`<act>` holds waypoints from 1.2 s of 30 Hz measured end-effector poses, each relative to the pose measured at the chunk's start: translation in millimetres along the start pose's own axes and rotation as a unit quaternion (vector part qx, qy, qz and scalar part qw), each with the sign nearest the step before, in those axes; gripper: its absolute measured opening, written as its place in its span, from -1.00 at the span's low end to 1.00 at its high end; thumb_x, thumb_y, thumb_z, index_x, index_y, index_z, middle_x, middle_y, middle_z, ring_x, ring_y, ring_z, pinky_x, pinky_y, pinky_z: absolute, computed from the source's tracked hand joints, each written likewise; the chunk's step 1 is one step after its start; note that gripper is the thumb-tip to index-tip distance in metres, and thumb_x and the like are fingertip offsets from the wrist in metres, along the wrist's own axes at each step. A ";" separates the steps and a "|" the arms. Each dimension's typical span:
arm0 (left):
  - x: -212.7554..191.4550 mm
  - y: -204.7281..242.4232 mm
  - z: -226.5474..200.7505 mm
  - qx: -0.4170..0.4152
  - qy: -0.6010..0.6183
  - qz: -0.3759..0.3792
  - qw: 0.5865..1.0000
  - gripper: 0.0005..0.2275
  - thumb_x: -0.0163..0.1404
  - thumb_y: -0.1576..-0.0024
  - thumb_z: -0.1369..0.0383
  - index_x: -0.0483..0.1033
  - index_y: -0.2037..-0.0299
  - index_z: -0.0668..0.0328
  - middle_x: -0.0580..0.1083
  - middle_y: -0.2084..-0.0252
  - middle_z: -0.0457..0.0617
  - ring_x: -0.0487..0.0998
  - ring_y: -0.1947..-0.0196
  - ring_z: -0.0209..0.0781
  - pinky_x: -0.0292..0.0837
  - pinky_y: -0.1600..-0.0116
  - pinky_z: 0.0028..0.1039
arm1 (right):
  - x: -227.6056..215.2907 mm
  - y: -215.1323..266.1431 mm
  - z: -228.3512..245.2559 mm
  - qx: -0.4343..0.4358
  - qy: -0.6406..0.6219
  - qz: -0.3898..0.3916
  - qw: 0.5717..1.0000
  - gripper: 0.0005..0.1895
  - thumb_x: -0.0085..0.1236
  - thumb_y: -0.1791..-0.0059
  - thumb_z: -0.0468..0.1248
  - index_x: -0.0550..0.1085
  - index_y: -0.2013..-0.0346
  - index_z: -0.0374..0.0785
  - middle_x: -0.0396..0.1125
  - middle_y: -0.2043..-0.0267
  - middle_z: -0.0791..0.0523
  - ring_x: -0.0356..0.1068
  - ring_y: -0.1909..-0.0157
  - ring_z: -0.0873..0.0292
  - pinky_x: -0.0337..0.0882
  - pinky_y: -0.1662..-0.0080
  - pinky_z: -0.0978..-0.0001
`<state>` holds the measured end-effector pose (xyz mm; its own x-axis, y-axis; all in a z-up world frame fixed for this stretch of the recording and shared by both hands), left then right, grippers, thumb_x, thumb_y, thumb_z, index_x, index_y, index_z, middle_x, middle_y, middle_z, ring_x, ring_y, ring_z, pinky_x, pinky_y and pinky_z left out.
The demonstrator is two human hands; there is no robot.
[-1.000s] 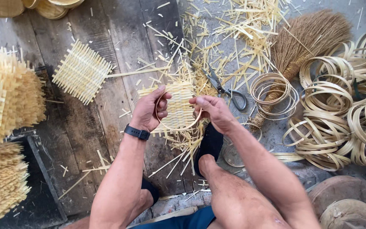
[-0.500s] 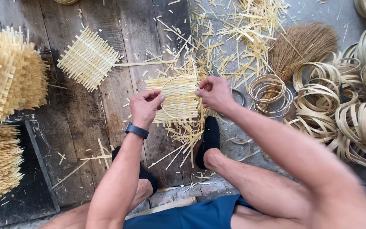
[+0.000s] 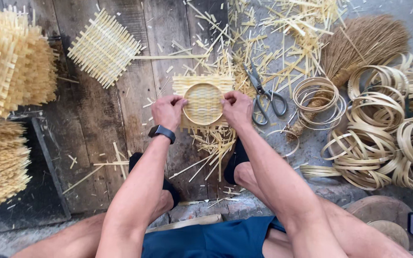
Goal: The person weaves together thin strips of bamboo to form a circular base, then uses large shears to trim the excess material around the edges.
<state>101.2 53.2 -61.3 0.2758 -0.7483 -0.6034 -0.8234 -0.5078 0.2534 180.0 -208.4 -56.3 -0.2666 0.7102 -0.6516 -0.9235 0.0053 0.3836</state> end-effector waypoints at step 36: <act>19.1 -31.3 20.4 -0.064 -0.012 0.068 0.996 -0.87 0.34 0.07 0.29 0.73 0.38 0.07 0.63 0.43 -0.04 0.64 0.43 -0.25 0.54 0.21 -0.44 | 5.8 -10.4 -17.3 0.016 -0.033 0.000 0.999 -0.79 0.43 0.18 -0.27 0.66 0.29 -0.26 0.56 0.37 0.08 0.54 0.37 0.26 0.53 0.21 0.39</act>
<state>122.1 63.5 -96.2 0.1528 -0.8035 -0.5754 -0.7824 -0.4540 0.4263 183.3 -216.4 -75.5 -0.2474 0.7557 -0.6064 -0.9135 0.0267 0.4059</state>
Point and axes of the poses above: each hand's wrist, its own y-axis away from the middle knuckle, its own x-axis out of the palm, z = x × y, the point moved 9 cm from there along -y, towards the middle knuckle
